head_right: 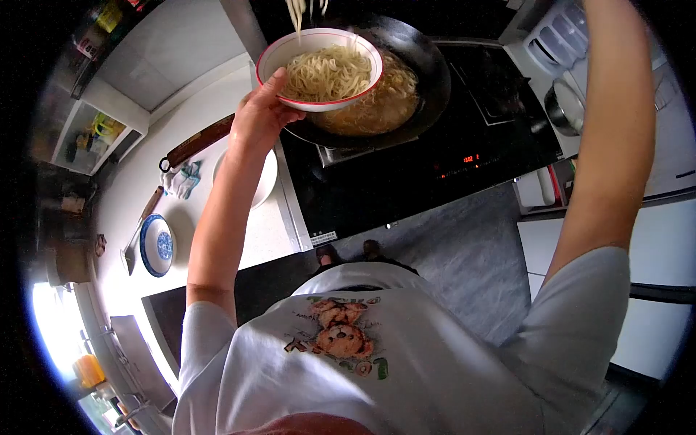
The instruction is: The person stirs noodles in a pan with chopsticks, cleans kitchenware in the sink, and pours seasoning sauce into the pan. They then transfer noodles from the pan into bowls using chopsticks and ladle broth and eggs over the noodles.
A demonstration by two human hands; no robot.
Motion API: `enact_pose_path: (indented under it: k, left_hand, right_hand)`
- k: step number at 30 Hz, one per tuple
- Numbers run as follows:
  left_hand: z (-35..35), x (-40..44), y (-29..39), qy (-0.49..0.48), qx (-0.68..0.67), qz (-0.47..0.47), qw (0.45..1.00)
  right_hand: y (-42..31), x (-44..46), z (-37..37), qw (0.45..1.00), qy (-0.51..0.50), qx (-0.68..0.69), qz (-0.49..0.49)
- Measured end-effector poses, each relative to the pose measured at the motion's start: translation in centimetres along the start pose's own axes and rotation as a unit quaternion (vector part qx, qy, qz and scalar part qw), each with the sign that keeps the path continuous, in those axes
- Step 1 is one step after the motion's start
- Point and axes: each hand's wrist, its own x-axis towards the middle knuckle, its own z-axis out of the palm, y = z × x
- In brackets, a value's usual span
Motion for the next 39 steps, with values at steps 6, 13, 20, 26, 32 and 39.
enact_pose_path:
  k: [6, 13, 20, 26, 32, 39]
  left_hand:
    - [0.4, -1.2, 0.9, -0.003, -0.016, 0.026, 1.0]
    - [0.3, -2.3, -0.3, 0.02, -0.04, 0.026, 0.999]
    - [0.3, -2.8, -1.0, 0.038, -0.072, 0.026, 0.996]
    - [-0.4, -4.8, -0.1, 0.093, -0.06, 0.057, 0.992]
    - [-1.4, -6.5, 1.8, 0.095, -0.045, 0.076, 0.992]
    - [-2.6, -8.2, 2.3, 0.118, -0.073, 0.094, 0.986]
  right_hand:
    - [4.8, -9.0, 2.1, 0.967, 0.062, -0.168, 0.179]
    - [5.3, -10.6, -2.5, 0.957, 0.064, -0.218, 0.178]
    - [7.1, -11.7, -4.5, 0.968, 0.004, -0.151, 0.199]
    - [9.4, -12.4, -14.1, 0.937, -0.024, -0.253, 0.24]
    - [20.3, -17.6, -9.4, 0.933, -0.018, -0.211, 0.292]
    - [15.1, -13.2, -11.0, 0.913, -0.003, -0.245, 0.325]
